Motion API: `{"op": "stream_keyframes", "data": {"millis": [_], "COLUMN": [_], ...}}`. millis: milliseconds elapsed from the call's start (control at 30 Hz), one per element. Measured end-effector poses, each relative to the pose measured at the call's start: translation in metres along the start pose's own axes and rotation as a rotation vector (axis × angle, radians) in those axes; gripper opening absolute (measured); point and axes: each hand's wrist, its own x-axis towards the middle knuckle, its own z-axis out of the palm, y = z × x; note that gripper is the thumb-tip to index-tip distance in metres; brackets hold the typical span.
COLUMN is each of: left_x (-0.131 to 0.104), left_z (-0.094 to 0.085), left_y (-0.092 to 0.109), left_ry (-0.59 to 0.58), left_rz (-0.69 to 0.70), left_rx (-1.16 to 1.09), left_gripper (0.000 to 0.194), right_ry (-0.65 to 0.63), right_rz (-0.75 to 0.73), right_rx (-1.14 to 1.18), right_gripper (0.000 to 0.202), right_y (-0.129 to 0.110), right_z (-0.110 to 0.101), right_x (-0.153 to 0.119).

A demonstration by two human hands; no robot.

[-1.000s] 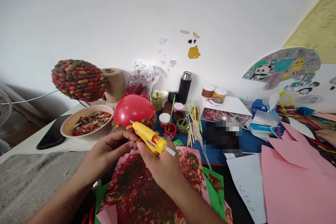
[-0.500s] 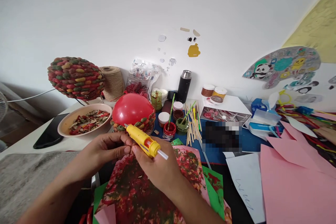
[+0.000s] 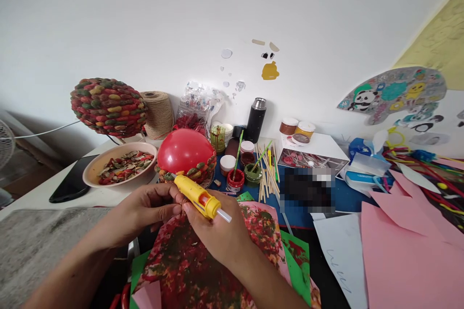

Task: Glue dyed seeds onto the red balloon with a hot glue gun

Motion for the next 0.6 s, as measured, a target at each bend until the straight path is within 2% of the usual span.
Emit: {"op": "stream_keyframes", "data": {"millis": [200,333,600], "left_x": [0.001,0.002,0.004], "left_z": [0.007,0.012,0.016], "left_y": [0.001,-0.001,-0.011], "left_ry": [0.033,0.085,0.194], "left_rz": [0.035,0.06,0.095], "left_rx": [0.033,0.06,0.15], "left_gripper": [0.03,0.028,0.032], "right_ry": [0.027,0.037,0.017], "right_rz": [-0.046,-0.015,-0.026], "right_rx": [-0.091,-0.155,-0.097], "right_gripper": [0.016,0.013,0.013], "right_y": [-0.001,0.002,-0.003], "right_z": [-0.001,-0.001,0.003], "right_x": [0.002,0.002,0.0]}}
